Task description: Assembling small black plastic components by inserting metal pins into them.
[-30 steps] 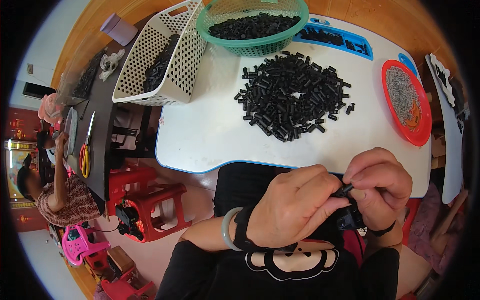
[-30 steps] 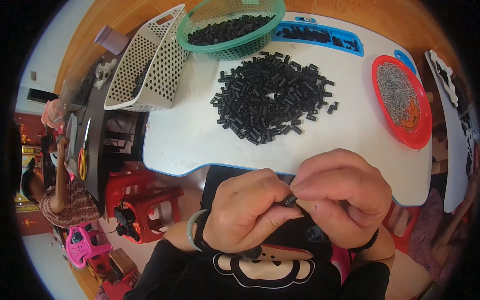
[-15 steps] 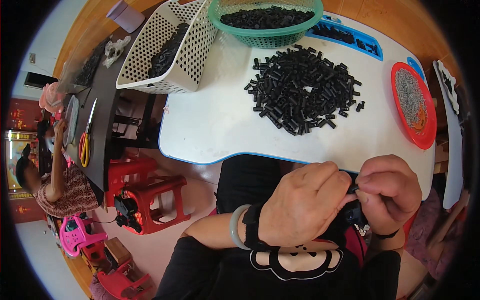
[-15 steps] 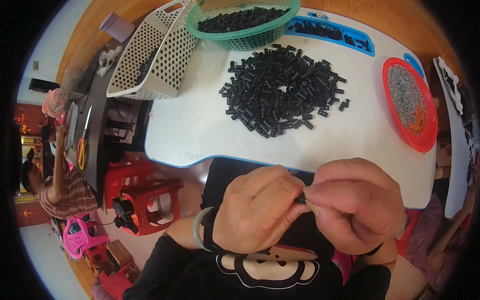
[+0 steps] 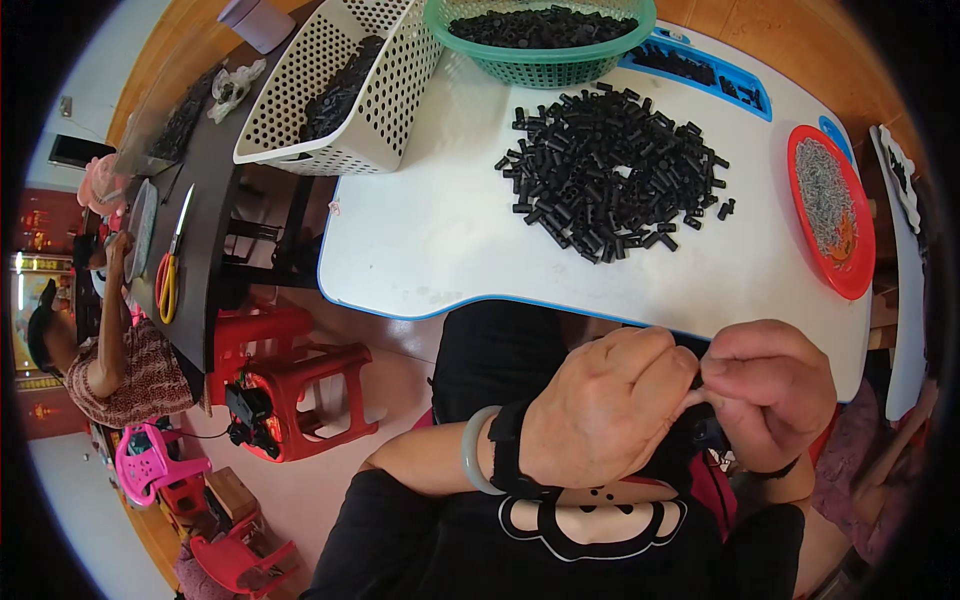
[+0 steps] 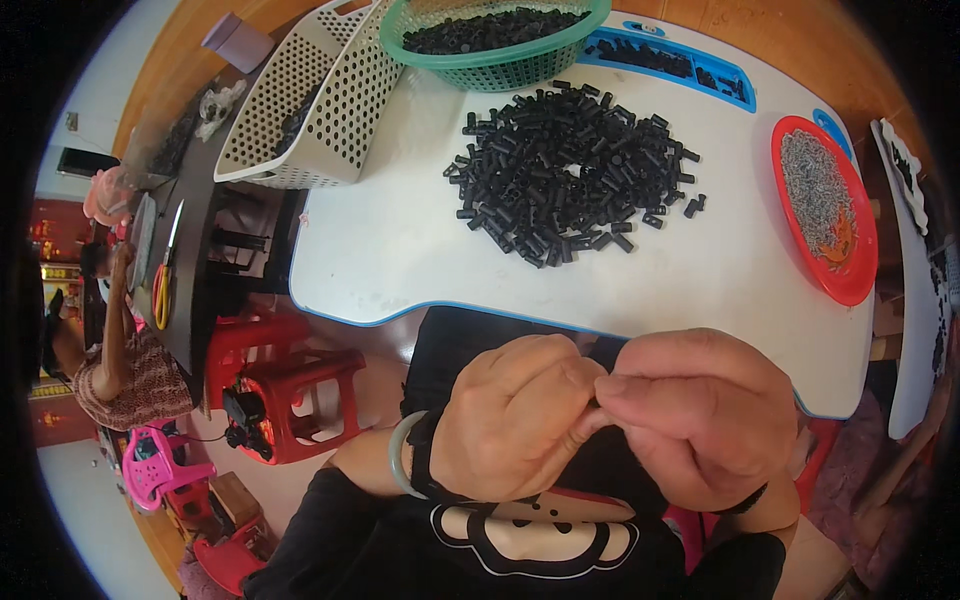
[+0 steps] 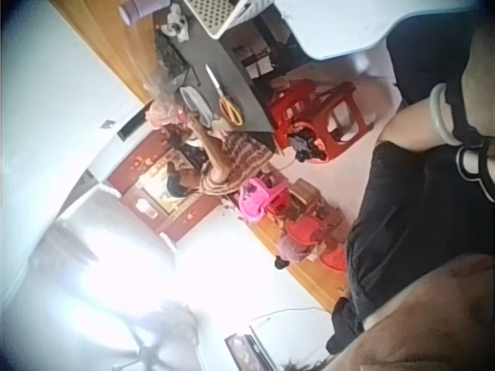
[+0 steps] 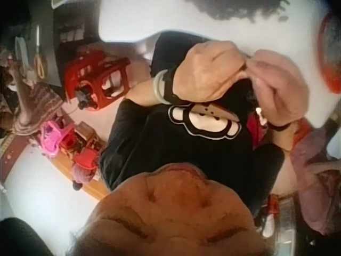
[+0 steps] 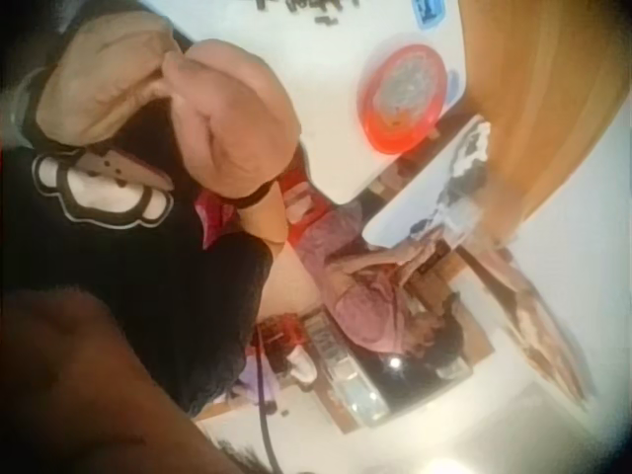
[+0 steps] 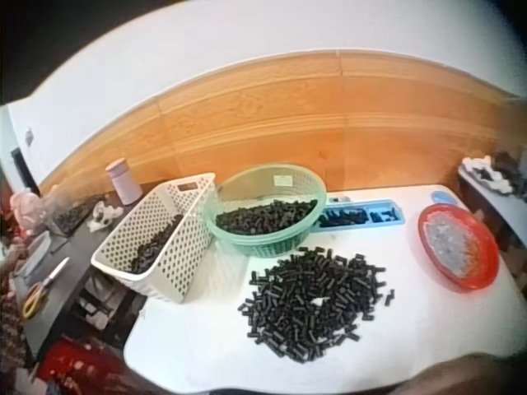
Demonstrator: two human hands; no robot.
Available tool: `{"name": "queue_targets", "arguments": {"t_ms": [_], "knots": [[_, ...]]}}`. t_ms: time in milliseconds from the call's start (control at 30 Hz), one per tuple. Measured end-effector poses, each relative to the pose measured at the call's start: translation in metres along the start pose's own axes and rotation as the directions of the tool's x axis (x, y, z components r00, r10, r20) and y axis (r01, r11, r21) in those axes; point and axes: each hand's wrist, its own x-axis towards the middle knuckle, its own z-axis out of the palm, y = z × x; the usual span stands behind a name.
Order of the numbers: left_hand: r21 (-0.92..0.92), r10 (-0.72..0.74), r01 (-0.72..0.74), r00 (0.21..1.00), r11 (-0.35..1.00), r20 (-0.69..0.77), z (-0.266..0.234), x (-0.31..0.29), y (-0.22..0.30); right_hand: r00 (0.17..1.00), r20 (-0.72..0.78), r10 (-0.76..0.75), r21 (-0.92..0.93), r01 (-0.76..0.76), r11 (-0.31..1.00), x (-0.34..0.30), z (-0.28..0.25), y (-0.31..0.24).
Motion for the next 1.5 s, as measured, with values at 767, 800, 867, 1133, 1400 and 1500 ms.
{"name": "queue_targets", "arguments": {"t_ms": [767, 800, 867, 1133, 1400, 1500], "knots": [[-0.209, 0.028, -0.029, 1.0, 0.978, -0.012, -0.001, -0.001, -0.008, 0.592, 0.625, 0.509, 0.712, -0.699, -0.062, -0.005, 0.003, 0.023], [-0.21, 0.028, -0.029, 1.0, 0.977, -0.011, -0.001, -0.001, -0.008, 0.58, 0.64, 0.504, 0.695, -0.716, -0.057, -0.007, 0.002, 0.023], [-0.152, 0.028, -0.03, 0.999, 0.988, -0.016, -0.001, -0.001, -0.008, 0.569, 0.651, 0.502, 0.68, -0.732, -0.052, -0.011, 0.003, 0.024], [-0.09, 0.058, -0.068, 0.992, 0.994, -0.109, 0.009, -0.003, -0.018, 0.687, 0.504, 0.523, 0.856, -0.478, -0.198, -0.024, 0.027, 0.026], [-0.13, 0.012, -0.028, 0.993, 0.991, -0.118, 0.009, -0.006, -0.018, 0.742, 0.426, 0.518, 0.895, -0.429, -0.121, -0.031, 0.036, 0.03], [-0.215, -0.019, -0.005, 0.994, 0.977, -0.108, 0.012, -0.006, -0.022, 0.737, 0.431, 0.52, 0.896, -0.419, -0.148, -0.031, 0.037, 0.032]]}}
